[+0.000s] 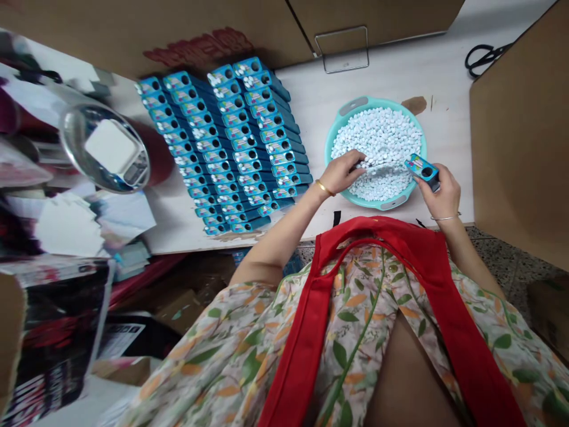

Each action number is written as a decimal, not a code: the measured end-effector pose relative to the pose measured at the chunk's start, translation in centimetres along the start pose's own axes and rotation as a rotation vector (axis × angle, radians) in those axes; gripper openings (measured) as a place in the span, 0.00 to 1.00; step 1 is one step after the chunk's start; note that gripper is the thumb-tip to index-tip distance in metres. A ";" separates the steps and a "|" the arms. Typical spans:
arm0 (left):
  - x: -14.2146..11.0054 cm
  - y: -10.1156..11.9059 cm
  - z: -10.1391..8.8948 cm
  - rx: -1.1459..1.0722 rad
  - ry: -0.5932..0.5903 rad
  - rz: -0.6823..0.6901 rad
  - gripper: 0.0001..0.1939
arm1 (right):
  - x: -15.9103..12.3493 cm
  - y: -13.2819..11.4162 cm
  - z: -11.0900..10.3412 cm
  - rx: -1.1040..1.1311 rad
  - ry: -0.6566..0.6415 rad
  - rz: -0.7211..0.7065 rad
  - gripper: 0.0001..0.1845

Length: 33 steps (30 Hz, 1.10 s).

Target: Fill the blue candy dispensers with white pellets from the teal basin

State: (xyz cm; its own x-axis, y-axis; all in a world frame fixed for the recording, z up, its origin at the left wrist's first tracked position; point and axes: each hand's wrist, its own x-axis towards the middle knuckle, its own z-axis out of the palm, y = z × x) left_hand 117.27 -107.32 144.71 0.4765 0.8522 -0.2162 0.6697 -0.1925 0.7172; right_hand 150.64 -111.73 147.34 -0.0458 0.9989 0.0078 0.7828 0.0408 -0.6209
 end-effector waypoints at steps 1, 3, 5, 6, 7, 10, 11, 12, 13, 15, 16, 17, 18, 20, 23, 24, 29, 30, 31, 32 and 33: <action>-0.4 0.7 -1.3 0.015 -0.002 0.031 0.19 | 0.2 -0.2 0.3 -0.025 -0.018 -0.016 0.28; -0.9 2.4 -3.7 0.056 -0.021 0.066 0.19 | 0.7 -0.8 1.0 -0.066 -0.063 -0.050 0.28; -0.8 4.1 -5.5 0.111 -0.052 0.067 0.18 | 1.2 -1.5 1.8 -0.096 -0.101 -0.091 0.27; -0.7 4.8 -6.2 0.141 -0.070 0.064 0.17 | 1.4 -1.8 2.1 -0.110 -0.113 -0.112 0.27; -0.5 5.4 -6.7 0.171 -0.088 0.063 0.16 | 1.5 -2.1 2.4 -0.124 -0.121 -0.132 0.26; 0.1 7.0 -7.3 0.256 -0.114 0.076 0.13 | 1.7 -2.8 3.1 -0.161 -0.147 -0.169 0.26; 0.2 7.6 -7.3 0.278 -0.101 0.078 0.13 | 1.7 -3.0 3.2 -0.170 -0.160 -0.175 0.26; 0.3 8.2 -7.1 0.298 -0.082 0.076 0.12 | 1.7 -3.1 3.3 -0.176 -0.174 -0.179 0.26; 0.4 8.9 -6.9 0.315 -0.063 0.074 0.12 | 1.7 -3.2 3.3 -0.179 -0.188 -0.182 0.26; 0.3 10.5 -6.4 0.346 -0.042 0.073 0.13 | 1.6 -3.2 3.5 -0.179 -0.212 -0.183 0.25; 0.2 11.1 -6.1 0.359 -0.038 0.074 0.14 | 1.5 -3.2 3.6 -0.176 -0.218 -0.181 0.25; 0.0 11.6 -6.0 0.369 -0.033 0.073 0.14 | 1.4 -3.2 3.6 -0.171 -0.219 -0.176 0.25; -0.1 11.8 -5.9 0.374 -0.020 0.067 0.15 | 1.3 -3.1 3.7 -0.164 -0.215 -0.172 0.25; -0.4 10.9 -5.9 0.384 0.024 0.034 0.14 | 1.1 -2.9 3.6 -0.138 -0.195 -0.161 0.26; -1.2 6.5 -6.0 0.438 0.059 -0.063 0.12 | 0.9 -2.3 3.0 -0.081 -0.149 -0.127 0.28; -1.4 4.6 -5.8 0.466 0.049 -0.110 0.12 | 0.9 -2.0 2.7 -0.061 -0.131 -0.111 0.29; -1.2 -2.1 -1.4 0.507 -0.136 -0.304 0.16 | 0.8 -0.5 0.5 0.020 -0.018 -0.056 0.30; -0.5 -2.3 0.0 0.477 -0.171 -0.306 0.17 | 0.7 -0.2 0.2 0.033 0.002 -0.053 0.30; 0.3 -2.2 1.5 0.439 -0.195 -0.297 0.18 | 0.7 0.0 -0.1 0.044 0.021 -0.052 0.30; 1.4 -1.8 2.9 0.397 -0.208 -0.281 0.18 | 0.6 0.3 -0.3 0.054 0.040 -0.052 0.30; 2.4 -1.3 4.3 0.355 -0.214 -0.264 0.19 | 0.5 0.4 -0.4 0.062 0.059 -0.053 0.30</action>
State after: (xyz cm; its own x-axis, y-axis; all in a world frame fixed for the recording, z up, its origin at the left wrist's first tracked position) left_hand 120.02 -107.09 140.41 0.3452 0.7826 -0.5181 0.9187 -0.1689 0.3571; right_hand 151.21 -111.25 147.40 -0.0480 0.9950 0.0875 0.7402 0.0943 -0.6657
